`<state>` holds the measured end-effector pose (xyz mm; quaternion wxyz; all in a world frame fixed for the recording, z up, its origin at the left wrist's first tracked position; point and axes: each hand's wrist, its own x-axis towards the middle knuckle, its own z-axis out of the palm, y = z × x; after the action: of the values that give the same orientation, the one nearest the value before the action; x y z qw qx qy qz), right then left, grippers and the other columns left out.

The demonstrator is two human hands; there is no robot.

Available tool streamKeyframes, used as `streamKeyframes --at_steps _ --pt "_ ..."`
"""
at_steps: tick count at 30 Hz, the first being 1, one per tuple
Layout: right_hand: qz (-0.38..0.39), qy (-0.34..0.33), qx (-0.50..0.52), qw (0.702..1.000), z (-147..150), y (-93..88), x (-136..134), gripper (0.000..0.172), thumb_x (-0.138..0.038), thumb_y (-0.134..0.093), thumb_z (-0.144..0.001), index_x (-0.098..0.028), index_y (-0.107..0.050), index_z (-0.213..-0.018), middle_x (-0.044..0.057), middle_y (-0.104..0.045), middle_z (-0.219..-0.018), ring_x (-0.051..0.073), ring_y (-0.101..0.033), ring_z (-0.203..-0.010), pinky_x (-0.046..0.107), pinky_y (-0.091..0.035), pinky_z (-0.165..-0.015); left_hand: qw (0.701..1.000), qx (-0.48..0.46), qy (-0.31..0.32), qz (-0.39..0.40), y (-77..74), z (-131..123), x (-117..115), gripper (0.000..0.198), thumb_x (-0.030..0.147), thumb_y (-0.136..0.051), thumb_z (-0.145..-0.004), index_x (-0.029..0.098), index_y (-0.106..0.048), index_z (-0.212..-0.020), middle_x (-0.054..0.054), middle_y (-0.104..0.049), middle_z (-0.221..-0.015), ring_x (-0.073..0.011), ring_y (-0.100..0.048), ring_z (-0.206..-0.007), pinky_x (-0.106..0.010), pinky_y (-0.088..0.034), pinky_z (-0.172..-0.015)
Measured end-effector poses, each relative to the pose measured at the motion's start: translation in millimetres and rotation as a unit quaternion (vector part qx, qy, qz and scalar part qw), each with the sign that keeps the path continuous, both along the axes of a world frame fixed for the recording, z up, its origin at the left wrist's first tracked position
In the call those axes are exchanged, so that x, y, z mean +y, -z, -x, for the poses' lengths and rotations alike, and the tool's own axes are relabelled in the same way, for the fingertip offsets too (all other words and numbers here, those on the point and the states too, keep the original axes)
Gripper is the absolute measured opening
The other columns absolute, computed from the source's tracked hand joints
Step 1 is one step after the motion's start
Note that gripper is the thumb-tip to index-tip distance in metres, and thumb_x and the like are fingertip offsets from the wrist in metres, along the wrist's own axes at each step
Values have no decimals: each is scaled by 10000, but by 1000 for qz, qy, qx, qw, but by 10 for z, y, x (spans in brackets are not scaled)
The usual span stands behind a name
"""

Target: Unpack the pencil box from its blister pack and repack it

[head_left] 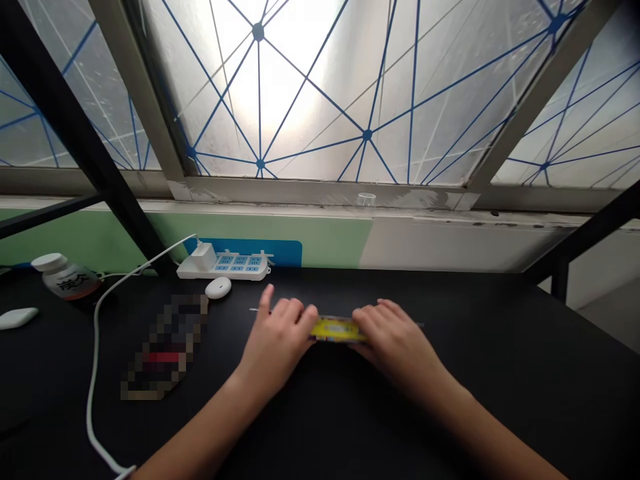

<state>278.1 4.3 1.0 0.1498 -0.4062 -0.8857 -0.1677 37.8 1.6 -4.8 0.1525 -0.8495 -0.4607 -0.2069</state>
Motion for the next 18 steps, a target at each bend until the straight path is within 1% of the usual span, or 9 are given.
streamKeyframes --at_steps 1,4,6,8,10,12,14,16,18 --pt "-8 -6 -21 1000 62 25 -48 189 -151 -602 -893 -158 -571 -1080 95 -679 -906 281 -642 -812 432 -500 -804 1000 24 3 -1 16 -40 -24 195 169 -627 -912 188 -623 -1106 -70 -665 -967 -266 -636 -912 -579 -366 -1084" --pt "-18 -9 -45 999 196 80 -141 291 -37 -470 -892 -155 -597 -1127 130 -717 -1004 278 -685 -849 400 -539 -750 998 64 8 13 43 -104 -56 213 96 -556 -920 183 -630 -1100 -83 -674 -977 -276 -642 -878 -497 -506 -918" --pt "-14 -10 -44 999 219 92 -150 338 -31 -450 -896 -153 -605 -1171 143 -728 -1074 277 -704 -902 401 -562 -786 997 64 10 36 27 -102 -56 226 105 -570 -916 181 -628 -1121 -93 -680 -1013 -289 -644 -899 -470 -533 -856" --pt "-15 -19 -36 999 204 99 -135 352 -35 -460 -901 -142 -616 -1197 153 -733 -1118 283 -714 -948 408 -578 -815 997 55 13 59 -9 -84 -55 224 136 -626 -898 180 -632 -1118 -92 -685 -1030 -296 -645 -923 -465 -538 -851" --pt "-11 -25 -22 999 181 125 -116 364 -44 -477 -906 -130 -623 -1228 164 -726 -1172 293 -715 -999 421 -589 -845 996 39 16 81 -46 -60 -61 245 222 -724 -858 189 -642 -1086 -88 -691 -1041 -303 -642 -941 -460 -542 -848" --pt "9 -28 -14 999 172 180 -103 411 -55 -492 -910 -140 -606 -1296 162 -693 -1266 304 -694 -1084 449 -582 -900 994 20 15 105 -72 -25 -65 307 356 -792 -811 201 -658 -1040 -82 -696 -1019 -305 -639 -936 -443 -550 -817" --pt "32 -35 -19 999 179 247 -95 503 -54 -496 -905 -161 -548 -1394 151 -617 -1384 326 -626 -1214 494 -553 -967 992 8 -1 129 -84 24 -57 386 488 -799 -780 214 -674 -1022 -87 -691 -988 -313 -635 -930 -422 -554 -767" --pt "54 -46 -32 997 192 298 -86 581 -61 -501 -899 -162 -473 -1470 152 -514 -1481 353 -524 -1326 538 -508 -1026 989 6 -24 145 -88 79 -33 482 580 -790 -747 227 -684 -1057 -97 -675 -974 -323 -627 -928 -416 -549 -733" --pt "80 -52 -36 995 194 310 -73 596 -86 -505 -907 -152 -440 -1495 151 -451 -1526 361 -461 -1375 547 -473 -1067 987 7 -35 154 -84 126 -4 564 631 -783 -722 239 -682 -1114 -103 -658 -981 -326 -617 -926 -423 -542 -729"
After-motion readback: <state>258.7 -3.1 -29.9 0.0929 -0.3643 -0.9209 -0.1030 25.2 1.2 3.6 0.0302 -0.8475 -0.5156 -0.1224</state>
